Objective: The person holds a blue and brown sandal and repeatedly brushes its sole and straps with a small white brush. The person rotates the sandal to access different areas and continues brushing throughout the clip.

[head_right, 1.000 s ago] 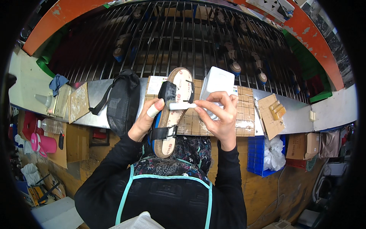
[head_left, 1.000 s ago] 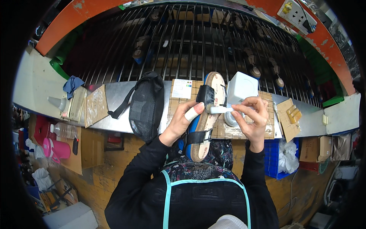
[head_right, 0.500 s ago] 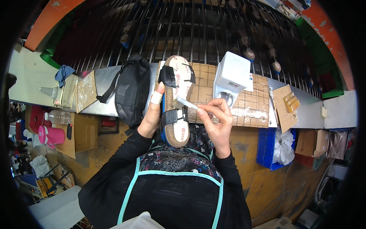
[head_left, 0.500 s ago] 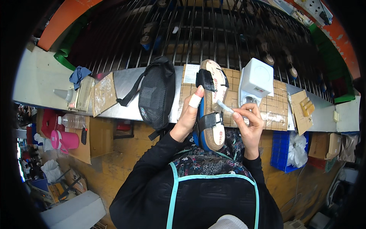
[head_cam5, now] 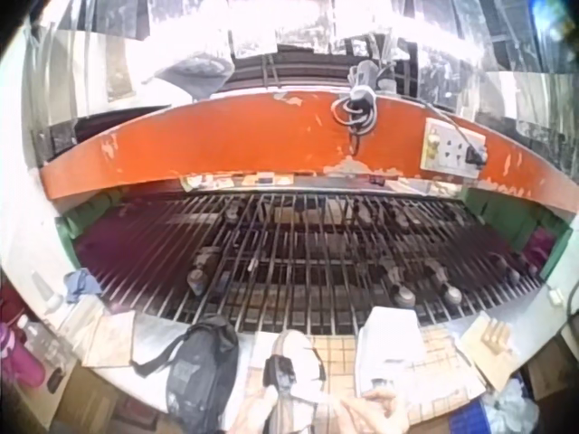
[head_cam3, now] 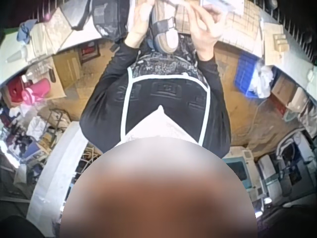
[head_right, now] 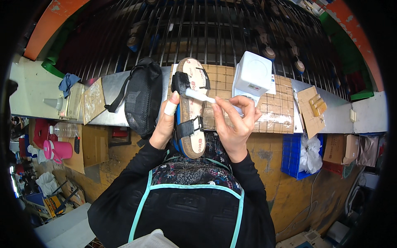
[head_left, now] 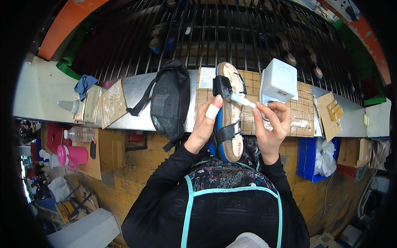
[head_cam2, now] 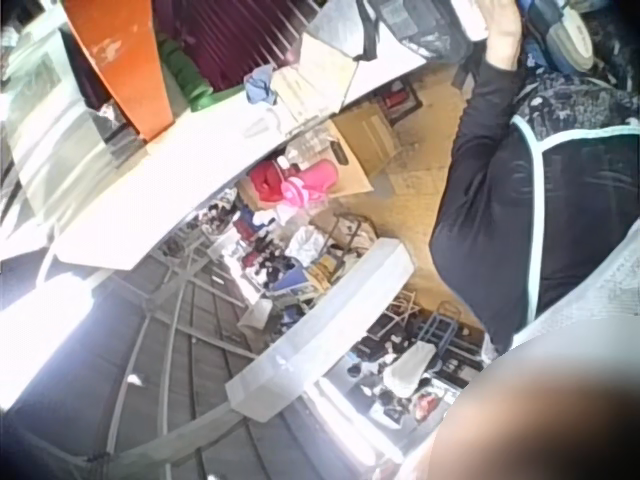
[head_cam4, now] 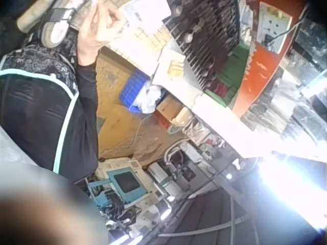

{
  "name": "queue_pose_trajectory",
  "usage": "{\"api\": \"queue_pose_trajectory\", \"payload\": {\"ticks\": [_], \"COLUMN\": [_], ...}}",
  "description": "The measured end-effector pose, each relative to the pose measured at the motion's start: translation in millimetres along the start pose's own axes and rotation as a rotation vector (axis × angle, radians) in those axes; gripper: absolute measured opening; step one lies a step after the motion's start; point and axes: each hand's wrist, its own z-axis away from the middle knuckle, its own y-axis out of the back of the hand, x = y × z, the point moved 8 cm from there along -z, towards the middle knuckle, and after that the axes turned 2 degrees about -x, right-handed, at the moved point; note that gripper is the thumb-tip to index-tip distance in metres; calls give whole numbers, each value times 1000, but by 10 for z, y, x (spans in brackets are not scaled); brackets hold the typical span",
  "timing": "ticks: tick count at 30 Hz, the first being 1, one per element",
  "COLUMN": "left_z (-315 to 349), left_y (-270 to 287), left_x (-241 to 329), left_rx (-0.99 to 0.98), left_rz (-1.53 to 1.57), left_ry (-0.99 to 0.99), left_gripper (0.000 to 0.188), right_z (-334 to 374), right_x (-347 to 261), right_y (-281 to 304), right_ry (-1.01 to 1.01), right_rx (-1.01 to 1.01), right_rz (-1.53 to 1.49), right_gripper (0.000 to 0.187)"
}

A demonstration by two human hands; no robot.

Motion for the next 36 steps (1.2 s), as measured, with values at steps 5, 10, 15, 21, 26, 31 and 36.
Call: {"api": "queue_pose_trajectory", "payload": {"ticks": [5, 10, 15, 21, 26, 31, 36], "left_z": [-43, -106, -159, -229, -264, -277, -274], "left_y": [71, 110, 108, 127, 139, 134, 102], "left_x": [-9, 53, 151, 226, 239, 274, 316], "left_rx": [-17, -4, 32, 41, 63, 76, 82], "left_rz": [-64, -79, -74, -119, -127, -90, -42], "left_ry": [6, -22, -70, -126, -138, -117, -84], "left_gripper": [58, 54, 56, 54, 54, 57, 58], "right_z": [-35, -18, -37, -107, -104, -87, -89], "right_x": [48, 107, 68, 34, 11, -15, -88], "right_y": [2, -25, 5, 64, 94, 119, 157], "right_ry": [36, 17, 56, 94, 135, 163, 228], "right_rx": [-45, -164, -218, -283, -282, -275, -310], "right_rz": [-70, -142, -108, -96, -88, -127, -51], "right_gripper": [22, 21, 21, 21, 21, 22, 25]}}
